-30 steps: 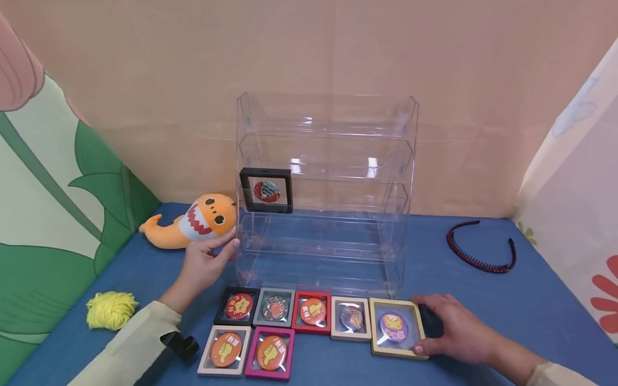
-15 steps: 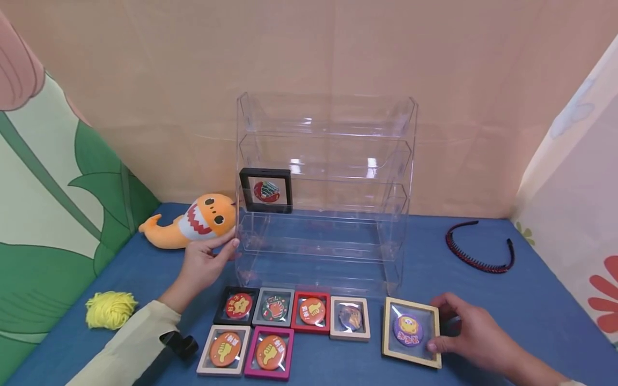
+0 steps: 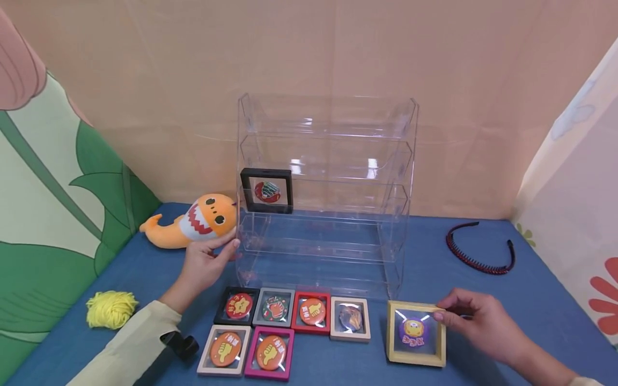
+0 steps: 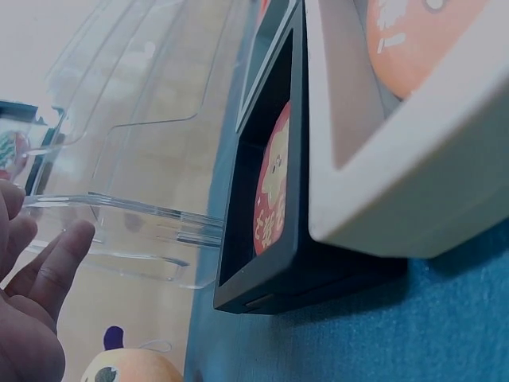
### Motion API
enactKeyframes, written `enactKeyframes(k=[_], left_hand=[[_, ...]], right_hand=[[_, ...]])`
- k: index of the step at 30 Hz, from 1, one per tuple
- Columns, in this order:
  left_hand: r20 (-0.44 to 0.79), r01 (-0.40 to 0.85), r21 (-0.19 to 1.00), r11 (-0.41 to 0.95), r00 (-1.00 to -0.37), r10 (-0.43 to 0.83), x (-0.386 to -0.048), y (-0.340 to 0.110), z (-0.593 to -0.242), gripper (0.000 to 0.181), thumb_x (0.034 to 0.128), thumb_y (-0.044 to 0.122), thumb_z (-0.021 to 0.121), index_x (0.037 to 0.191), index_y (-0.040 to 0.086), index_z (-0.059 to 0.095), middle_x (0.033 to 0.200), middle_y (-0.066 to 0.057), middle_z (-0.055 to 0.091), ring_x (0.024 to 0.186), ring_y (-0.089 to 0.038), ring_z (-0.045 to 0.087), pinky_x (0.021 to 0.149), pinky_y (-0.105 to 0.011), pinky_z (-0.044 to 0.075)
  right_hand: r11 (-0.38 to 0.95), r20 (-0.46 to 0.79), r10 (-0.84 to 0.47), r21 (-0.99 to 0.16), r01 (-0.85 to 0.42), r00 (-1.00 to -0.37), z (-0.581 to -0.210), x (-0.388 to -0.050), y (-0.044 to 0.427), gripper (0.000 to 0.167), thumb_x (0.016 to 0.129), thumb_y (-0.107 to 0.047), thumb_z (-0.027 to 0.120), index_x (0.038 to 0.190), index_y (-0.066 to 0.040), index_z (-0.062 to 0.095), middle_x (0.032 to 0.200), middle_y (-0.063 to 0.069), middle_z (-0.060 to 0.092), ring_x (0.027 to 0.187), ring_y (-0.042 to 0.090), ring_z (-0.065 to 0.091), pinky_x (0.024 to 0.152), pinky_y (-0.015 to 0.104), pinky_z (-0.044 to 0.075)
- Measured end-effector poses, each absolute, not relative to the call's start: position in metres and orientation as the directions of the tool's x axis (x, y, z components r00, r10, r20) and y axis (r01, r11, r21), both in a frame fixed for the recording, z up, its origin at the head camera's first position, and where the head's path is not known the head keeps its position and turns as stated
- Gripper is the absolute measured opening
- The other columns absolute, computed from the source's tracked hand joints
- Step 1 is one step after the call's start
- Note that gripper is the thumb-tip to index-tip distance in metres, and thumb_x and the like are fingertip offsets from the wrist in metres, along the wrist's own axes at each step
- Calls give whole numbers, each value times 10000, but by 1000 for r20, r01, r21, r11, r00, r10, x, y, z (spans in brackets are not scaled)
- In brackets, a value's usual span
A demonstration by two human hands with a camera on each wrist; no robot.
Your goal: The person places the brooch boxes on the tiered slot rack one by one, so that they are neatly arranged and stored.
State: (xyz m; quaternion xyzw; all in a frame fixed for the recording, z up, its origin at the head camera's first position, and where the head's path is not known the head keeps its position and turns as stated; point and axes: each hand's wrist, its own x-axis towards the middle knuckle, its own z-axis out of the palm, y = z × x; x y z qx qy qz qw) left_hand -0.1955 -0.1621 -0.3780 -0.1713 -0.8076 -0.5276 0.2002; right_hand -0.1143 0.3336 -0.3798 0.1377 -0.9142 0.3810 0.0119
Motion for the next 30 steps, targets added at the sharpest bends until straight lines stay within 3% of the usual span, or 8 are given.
enactKeyframes(k=[11,18,26,30], left_hand=[[510,498,785,370,-857,70,-196,-162,-379,375,885,90,669,1245,12,596,1144,-147,641,888,-234,678,598,-271,559],[512,498,782,374,-856,68,-195,-163,-378,369,887,86,667,1240,6,599,1133,-151,645,867,-233,682,588,-278,560],[510,496,787,367,-858,65,-194,-163,-379,371,878,72,674,1238,16,604,1124,-148,649,833,-208,689,584,-280,560],[514,498,784,370,-856,61,-195,-163,-379,371,879,84,676,1237,15,606,1128,-151,644,818,-211,691,577,-275,558]], right_hand=[[736,290,-210,-583,-346,-934,-343,-126,336,95,799,-69,753,840,-127,689,807,-22,665,664,80,662,545,222,551],[720,447,-227,-522,-458,-865,-313,-141,333,154,764,30,757,847,-83,692,796,-71,668,617,39,656,520,157,520],[720,489,-198,-515,-465,-849,-295,-154,328,130,772,29,751,850,-48,680,826,-202,642,647,-46,634,500,156,517],[721,536,-180,-498,-481,-825,-283,-162,321,121,773,26,753,852,-34,683,801,-184,644,677,-97,613,501,115,493]])
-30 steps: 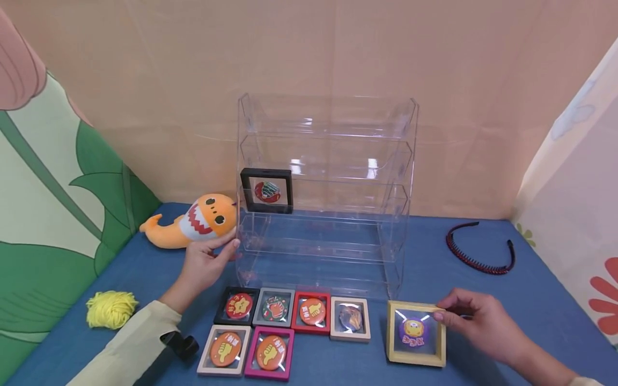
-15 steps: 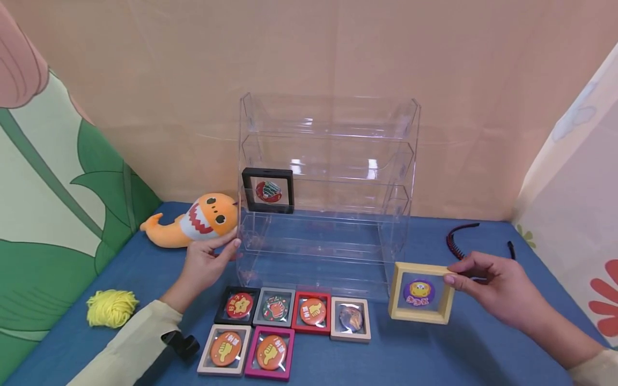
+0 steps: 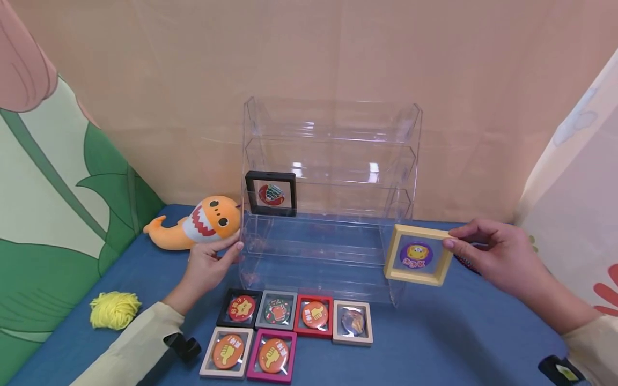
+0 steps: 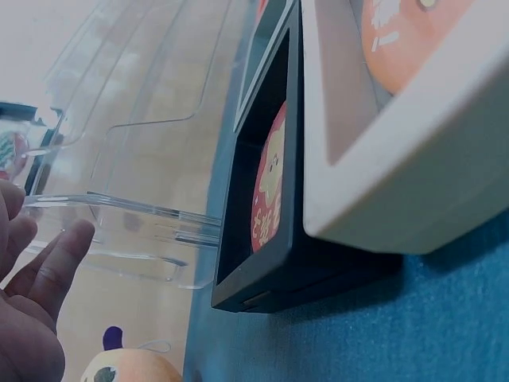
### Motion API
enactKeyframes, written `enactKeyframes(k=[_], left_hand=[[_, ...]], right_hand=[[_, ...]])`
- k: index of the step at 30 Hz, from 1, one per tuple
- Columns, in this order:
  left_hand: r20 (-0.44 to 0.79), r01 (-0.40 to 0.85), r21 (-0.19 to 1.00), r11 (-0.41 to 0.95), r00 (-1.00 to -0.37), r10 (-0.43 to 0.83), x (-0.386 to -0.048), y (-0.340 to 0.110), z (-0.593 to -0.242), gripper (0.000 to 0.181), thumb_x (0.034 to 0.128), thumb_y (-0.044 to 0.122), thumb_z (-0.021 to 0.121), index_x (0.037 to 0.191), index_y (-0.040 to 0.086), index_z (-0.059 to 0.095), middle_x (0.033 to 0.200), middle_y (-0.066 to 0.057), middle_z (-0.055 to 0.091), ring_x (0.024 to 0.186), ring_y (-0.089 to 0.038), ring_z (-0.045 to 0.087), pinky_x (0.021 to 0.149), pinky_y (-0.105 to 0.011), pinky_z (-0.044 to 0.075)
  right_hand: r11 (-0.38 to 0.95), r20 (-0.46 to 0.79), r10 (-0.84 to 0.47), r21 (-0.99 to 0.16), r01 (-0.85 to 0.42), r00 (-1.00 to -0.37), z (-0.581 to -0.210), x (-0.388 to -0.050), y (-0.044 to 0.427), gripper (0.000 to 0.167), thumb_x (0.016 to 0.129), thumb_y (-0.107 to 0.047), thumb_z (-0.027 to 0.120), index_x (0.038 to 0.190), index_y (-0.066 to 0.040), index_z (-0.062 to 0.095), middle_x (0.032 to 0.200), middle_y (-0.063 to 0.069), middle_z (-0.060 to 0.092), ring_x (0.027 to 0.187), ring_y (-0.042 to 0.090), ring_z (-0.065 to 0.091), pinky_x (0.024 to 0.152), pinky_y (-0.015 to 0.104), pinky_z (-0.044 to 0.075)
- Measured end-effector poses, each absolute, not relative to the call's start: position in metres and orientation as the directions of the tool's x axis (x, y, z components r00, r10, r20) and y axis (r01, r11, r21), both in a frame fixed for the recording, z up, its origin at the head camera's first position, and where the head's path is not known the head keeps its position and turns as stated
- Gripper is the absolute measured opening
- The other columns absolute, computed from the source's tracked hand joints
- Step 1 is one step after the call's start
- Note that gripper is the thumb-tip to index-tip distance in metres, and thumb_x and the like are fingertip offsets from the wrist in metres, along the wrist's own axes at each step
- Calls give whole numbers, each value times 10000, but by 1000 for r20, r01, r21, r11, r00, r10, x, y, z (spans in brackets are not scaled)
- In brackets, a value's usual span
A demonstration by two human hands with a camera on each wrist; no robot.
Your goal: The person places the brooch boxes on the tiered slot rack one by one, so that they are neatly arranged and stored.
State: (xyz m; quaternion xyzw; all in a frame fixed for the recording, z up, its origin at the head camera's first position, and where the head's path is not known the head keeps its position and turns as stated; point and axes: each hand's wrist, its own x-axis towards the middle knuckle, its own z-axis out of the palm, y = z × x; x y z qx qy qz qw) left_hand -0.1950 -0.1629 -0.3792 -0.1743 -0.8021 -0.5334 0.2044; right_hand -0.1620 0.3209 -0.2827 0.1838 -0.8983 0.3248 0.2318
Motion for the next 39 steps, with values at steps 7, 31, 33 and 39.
enactKeyframes(k=[7,31,33,39], left_hand=[[512,497,784,372,-857,64,-194,-162,-378,372,881,87,674,1239,13,603,1125,-147,648,858,-215,684,588,-273,559],[516,497,783,374,-855,56,-195,-162,-379,362,877,94,678,1226,18,616,1123,-141,648,907,-248,670,575,-264,556],[516,497,785,370,-855,54,-195,-162,-379,361,876,87,678,1225,19,616,1124,-140,648,917,-258,667,576,-267,556],[512,489,782,386,-858,50,-194,-162,-380,370,876,88,678,1235,32,611,1129,-123,646,912,-223,669,568,-276,558]], right_hand=[[719,577,-130,-505,-478,-806,-255,-181,291,122,781,-22,766,871,-13,684,809,-98,649,690,-127,597,569,77,482],[675,549,-172,-539,-504,-818,-233,-236,214,258,887,-265,671,991,-31,643,973,114,632,873,293,641,643,61,463],[671,554,-174,-538,-510,-814,-234,-239,209,253,888,-259,671,992,-31,637,970,106,623,871,288,643,651,60,460],[655,576,-185,-532,-537,-796,-238,-251,198,220,875,-215,692,967,-23,636,949,97,624,836,262,651,653,74,471]])
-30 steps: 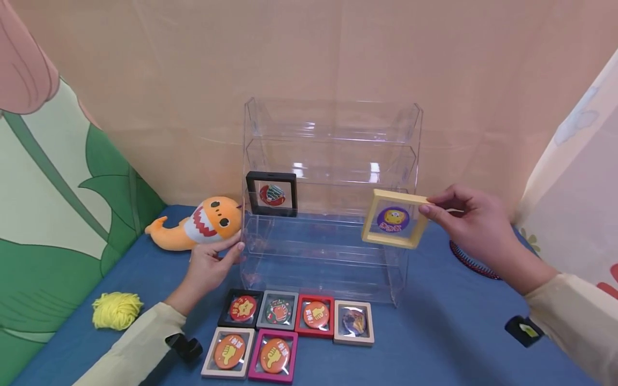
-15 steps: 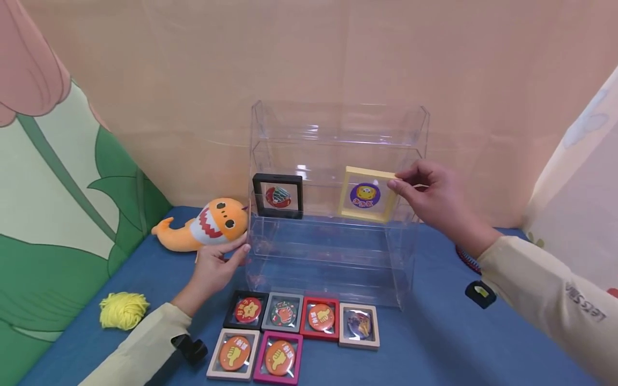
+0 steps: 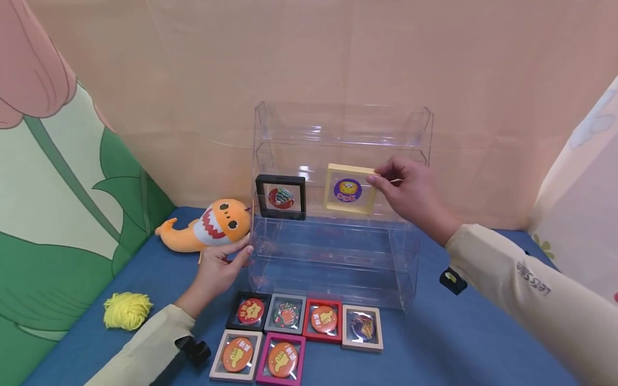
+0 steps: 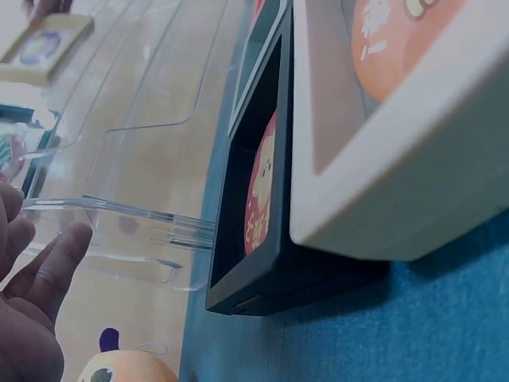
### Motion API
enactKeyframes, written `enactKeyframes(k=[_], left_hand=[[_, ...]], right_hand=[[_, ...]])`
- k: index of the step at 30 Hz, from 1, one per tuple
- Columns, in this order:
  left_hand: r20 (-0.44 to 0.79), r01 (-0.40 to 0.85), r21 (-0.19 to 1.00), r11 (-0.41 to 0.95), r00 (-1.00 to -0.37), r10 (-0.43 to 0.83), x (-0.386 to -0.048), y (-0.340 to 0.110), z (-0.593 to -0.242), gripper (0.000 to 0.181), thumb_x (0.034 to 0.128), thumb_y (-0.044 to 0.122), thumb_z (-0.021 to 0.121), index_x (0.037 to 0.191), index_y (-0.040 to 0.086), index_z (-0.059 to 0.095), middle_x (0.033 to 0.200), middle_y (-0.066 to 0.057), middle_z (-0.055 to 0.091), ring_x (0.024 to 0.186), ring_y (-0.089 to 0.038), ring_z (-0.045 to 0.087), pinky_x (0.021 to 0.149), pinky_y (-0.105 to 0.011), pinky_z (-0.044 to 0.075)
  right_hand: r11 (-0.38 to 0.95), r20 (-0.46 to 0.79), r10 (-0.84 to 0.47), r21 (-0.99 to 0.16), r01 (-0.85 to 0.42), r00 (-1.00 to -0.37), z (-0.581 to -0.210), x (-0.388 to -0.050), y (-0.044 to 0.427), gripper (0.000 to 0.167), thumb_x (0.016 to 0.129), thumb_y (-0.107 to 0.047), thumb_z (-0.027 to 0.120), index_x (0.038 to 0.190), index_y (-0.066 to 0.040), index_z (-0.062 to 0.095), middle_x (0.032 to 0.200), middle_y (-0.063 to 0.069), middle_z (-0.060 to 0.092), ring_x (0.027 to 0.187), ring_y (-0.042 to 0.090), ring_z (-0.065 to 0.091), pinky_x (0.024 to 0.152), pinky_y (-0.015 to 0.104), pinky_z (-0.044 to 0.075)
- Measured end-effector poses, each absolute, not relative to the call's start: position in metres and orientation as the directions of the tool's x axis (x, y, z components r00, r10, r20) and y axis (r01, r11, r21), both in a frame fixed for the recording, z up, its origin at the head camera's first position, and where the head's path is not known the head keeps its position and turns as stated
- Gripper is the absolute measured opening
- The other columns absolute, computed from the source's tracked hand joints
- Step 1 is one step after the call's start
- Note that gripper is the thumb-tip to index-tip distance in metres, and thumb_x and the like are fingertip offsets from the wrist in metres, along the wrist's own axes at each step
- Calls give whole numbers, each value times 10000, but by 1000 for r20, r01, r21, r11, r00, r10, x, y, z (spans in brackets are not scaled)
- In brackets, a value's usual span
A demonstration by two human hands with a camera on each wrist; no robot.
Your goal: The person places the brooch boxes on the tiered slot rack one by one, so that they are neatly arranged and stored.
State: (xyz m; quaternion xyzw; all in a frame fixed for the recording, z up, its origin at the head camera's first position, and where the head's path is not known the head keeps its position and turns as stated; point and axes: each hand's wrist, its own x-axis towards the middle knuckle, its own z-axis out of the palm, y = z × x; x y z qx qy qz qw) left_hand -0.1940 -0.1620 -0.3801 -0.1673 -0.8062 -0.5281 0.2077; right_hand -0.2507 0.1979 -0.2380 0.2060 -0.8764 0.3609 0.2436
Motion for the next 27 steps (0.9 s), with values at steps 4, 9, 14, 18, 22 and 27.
enactKeyframes(k=[4,9,14,18,22,27], left_hand=[[521,499,775,388,-852,55,-194,-161,-380,367,880,90,675,1237,33,611,1127,-123,647,891,-197,674,563,-282,559],[541,519,762,388,-839,59,-194,-161,-381,361,878,76,675,1229,22,613,1120,-132,647,873,-195,678,557,-278,558],[558,531,753,389,-828,52,-194,-161,-382,357,870,67,682,1218,15,620,1110,-139,649,872,-210,678,552,-269,556],[567,540,750,382,-822,48,-194,-161,-383,350,865,66,686,1206,13,629,1088,-144,658,849,-226,683,546,-256,552],[556,525,759,386,-830,35,-193,-159,-382,352,855,37,688,1202,11,631,1084,-144,657,854,-241,682,550,-241,548],[546,511,761,399,-837,33,-184,-154,-368,350,840,-44,675,1183,-67,610,1074,-208,642,857,-301,674,558,-240,549]], right_hand=[[652,580,-191,-529,-544,-792,-241,-255,195,203,873,-203,694,956,-26,639,930,94,641,822,251,654,651,79,476],[656,583,-184,-527,-541,-791,-245,-257,193,214,871,-220,694,955,-31,642,915,84,645,818,236,654,661,87,481],[651,603,-185,-516,-556,-776,-249,-256,191,232,875,-235,688,976,-32,638,923,77,649,829,205,636,686,91,483],[644,613,-180,-518,-564,-769,-251,-256,190,227,879,-228,685,982,-31,640,932,75,647,841,200,627,700,89,478],[644,608,-181,-521,-560,-773,-254,-256,190,219,879,-223,685,986,-37,639,938,68,642,848,202,627,700,89,476],[631,605,-200,-522,-573,-771,-257,-256,187,200,875,-202,690,984,-42,641,935,62,640,842,198,632,697,104,489]])
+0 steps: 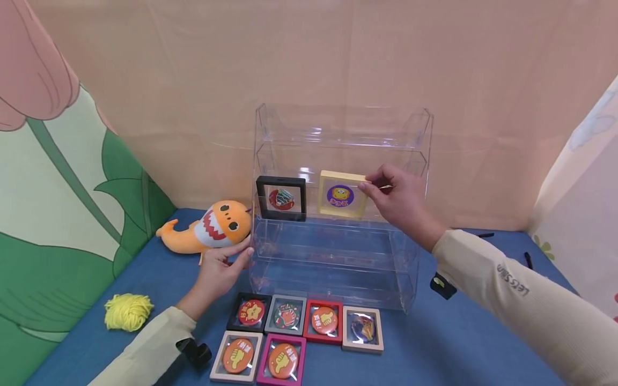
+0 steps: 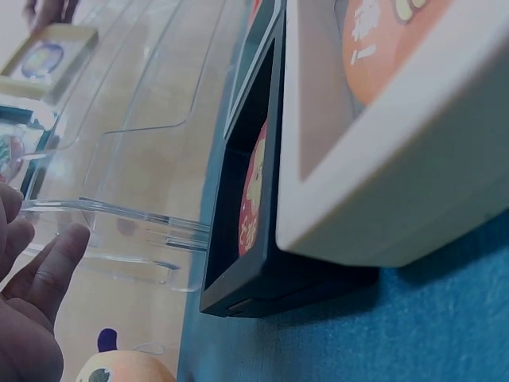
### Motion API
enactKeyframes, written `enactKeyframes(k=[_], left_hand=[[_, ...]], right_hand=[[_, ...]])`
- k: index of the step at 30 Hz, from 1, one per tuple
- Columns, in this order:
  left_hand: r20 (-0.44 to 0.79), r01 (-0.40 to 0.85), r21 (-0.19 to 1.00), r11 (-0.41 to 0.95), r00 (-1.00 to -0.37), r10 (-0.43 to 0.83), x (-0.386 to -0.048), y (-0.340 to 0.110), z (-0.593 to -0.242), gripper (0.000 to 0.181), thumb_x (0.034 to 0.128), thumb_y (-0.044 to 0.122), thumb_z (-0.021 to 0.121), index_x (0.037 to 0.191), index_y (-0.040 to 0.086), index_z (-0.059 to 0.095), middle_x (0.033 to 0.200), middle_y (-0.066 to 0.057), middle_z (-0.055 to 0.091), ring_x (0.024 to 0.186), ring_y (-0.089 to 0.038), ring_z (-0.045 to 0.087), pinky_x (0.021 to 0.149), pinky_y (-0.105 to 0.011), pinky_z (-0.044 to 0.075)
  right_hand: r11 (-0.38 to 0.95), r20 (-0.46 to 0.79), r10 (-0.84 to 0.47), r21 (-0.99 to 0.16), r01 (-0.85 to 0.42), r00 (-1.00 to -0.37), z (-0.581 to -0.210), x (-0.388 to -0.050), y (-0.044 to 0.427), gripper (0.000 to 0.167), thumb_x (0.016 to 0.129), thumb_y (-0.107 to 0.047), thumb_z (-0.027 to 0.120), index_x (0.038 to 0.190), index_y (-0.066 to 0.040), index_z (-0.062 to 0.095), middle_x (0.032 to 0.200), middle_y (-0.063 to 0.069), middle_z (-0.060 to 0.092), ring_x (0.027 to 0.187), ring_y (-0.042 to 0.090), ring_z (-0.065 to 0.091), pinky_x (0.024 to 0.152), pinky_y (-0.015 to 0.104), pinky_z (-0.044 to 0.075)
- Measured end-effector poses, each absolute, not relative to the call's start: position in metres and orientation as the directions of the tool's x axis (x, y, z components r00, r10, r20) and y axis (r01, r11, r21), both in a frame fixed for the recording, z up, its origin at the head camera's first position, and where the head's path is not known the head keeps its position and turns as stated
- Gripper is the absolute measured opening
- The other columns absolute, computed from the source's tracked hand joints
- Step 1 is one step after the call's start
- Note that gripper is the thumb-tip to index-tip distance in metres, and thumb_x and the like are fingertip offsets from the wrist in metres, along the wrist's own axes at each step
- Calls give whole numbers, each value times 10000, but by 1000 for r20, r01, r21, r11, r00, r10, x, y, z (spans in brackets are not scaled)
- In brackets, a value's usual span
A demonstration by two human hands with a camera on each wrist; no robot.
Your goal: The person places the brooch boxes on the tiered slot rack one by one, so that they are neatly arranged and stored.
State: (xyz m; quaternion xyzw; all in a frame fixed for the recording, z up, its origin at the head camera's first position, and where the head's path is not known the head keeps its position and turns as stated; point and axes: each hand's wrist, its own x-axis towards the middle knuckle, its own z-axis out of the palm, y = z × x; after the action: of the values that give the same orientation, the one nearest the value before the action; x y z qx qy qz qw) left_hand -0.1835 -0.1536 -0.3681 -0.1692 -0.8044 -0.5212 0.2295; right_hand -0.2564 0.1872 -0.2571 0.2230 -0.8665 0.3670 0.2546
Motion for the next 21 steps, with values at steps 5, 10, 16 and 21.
enactKeyframes(k=[5,10,16,21], left_hand=[[524,493,768,409,-851,41,-171,-149,-351,341,842,-76,656,1175,-111,590,1077,-243,627,866,-329,667,573,-234,547],[525,494,769,407,-850,41,-170,-148,-349,336,845,-71,656,1173,-107,593,1076,-238,628,873,-329,664,573,-239,549],[534,505,763,404,-844,45,-171,-149,-352,336,845,-60,662,1172,-100,597,1074,-231,630,865,-319,668,558,-240,548],[544,517,758,398,-837,51,-184,-156,-371,344,863,12,674,1198,-34,615,1096,-171,642,877,-246,675,553,-267,554]], right_hand=[[646,606,-212,-502,-575,-767,-260,-257,184,185,870,-195,698,972,-51,645,920,59,650,826,213,655,689,156,521],[663,594,-221,-491,-566,-774,-263,-257,180,195,870,-201,697,976,-47,644,931,76,655,825,240,669,698,307,564],[669,574,-230,-493,-556,-786,-264,-256,178,186,871,-192,696,989,-60,637,951,68,658,830,233,668,706,383,568],[661,584,-242,-486,-572,-775,-265,-255,175,191,875,-189,691,990,-48,634,941,82,656,825,248,666,704,401,570]])
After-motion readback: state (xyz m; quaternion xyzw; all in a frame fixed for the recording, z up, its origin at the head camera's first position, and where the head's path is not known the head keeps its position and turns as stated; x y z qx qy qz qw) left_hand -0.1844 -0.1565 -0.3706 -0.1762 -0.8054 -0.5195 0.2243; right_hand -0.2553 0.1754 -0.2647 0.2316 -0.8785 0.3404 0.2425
